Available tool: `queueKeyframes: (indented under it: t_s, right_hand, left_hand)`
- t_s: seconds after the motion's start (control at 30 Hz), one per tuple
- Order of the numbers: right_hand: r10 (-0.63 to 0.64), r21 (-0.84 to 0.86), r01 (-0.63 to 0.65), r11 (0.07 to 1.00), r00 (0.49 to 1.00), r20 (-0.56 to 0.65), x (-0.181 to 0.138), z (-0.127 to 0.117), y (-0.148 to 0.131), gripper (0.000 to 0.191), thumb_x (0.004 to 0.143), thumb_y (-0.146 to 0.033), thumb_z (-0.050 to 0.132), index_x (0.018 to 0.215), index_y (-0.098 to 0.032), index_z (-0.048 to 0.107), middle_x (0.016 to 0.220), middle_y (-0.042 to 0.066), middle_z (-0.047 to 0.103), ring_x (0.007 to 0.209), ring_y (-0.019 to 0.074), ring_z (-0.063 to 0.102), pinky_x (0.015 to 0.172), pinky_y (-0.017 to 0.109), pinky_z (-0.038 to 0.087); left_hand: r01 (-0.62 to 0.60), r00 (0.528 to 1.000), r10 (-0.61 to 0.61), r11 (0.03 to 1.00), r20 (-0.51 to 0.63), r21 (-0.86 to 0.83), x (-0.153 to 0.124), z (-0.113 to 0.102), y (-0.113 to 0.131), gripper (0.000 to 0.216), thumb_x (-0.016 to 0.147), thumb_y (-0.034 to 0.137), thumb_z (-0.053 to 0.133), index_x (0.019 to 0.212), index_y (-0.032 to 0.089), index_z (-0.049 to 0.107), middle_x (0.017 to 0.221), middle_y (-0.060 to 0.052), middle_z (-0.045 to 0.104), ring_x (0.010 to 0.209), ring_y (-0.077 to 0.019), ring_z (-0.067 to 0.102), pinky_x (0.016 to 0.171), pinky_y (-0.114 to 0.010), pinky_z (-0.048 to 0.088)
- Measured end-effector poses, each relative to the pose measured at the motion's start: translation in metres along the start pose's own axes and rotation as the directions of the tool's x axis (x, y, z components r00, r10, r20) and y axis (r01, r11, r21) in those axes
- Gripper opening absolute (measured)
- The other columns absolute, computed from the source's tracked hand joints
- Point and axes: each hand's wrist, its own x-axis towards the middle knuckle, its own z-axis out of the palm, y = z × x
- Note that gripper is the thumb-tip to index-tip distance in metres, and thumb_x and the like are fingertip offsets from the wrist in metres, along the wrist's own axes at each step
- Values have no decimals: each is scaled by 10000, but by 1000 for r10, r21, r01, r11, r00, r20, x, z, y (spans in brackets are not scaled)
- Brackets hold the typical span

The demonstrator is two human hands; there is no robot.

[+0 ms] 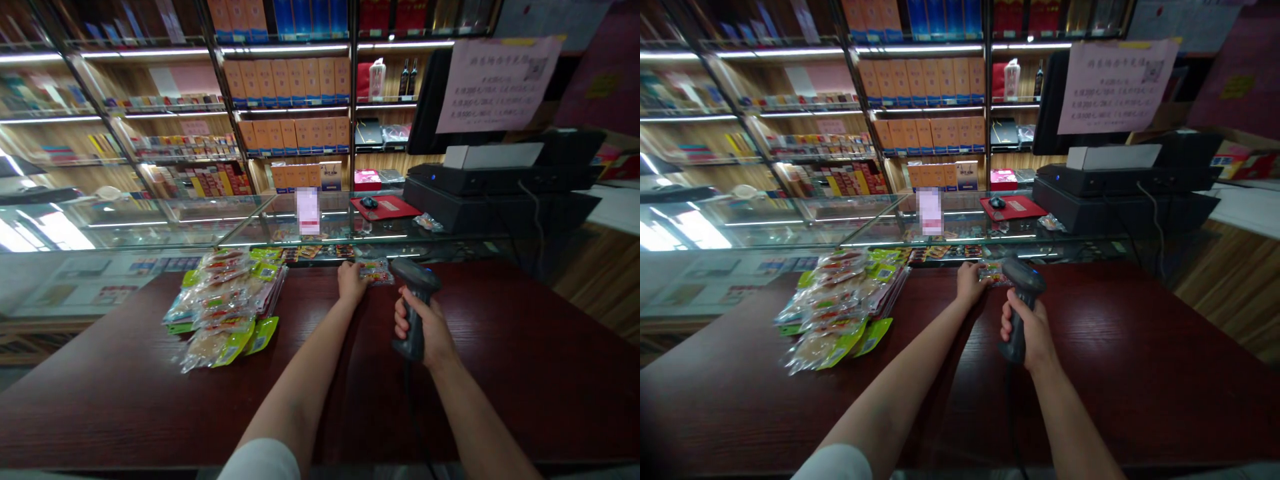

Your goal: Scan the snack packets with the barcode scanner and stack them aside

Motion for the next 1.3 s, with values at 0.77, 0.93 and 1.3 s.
queueKeyframes:
  t_s: [0.77, 0.93, 1.3]
  right_hand:
    - [251, -139, -218, 966, 919, 302, -21, 3, 8, 280, 745, -349, 773, 917, -210, 603, 578, -47, 557, 394, 78, 441, 335, 173, 386]
    - [305, -189, -243, 952, 830, 467, -34, 3, 16, 261, 785, -357, 733, 968, -214, 615, 611, -30, 544, 404, 87, 438, 329, 185, 376]
    - [304, -192, -242, 951, 845, 440, -34, -1, 22, 238, 780, -383, 722, 939, -232, 630, 604, -21, 523, 384, 92, 411, 312, 201, 345]
  left_hand:
    - [-66, 996, 71, 995, -62, 78, -46, -94, -3, 209, 765, 221, 675, 973, 196, 686, 962, -96, 601, 954, -252, 564, 893, -382, 447]
    - [-138, 987, 149, 977, -56, 162, -69, -167, -11, 187, 774, 225, 655, 957, 201, 688, 937, -80, 600, 955, -247, 563, 905, -381, 441]
    - [-32, 996, 72, 865, -60, 500, -117, -305, -80, 288, 802, 182, 586, 1055, 274, 688, 1083, -66, 608, 1048, -260, 517, 928, -402, 404]
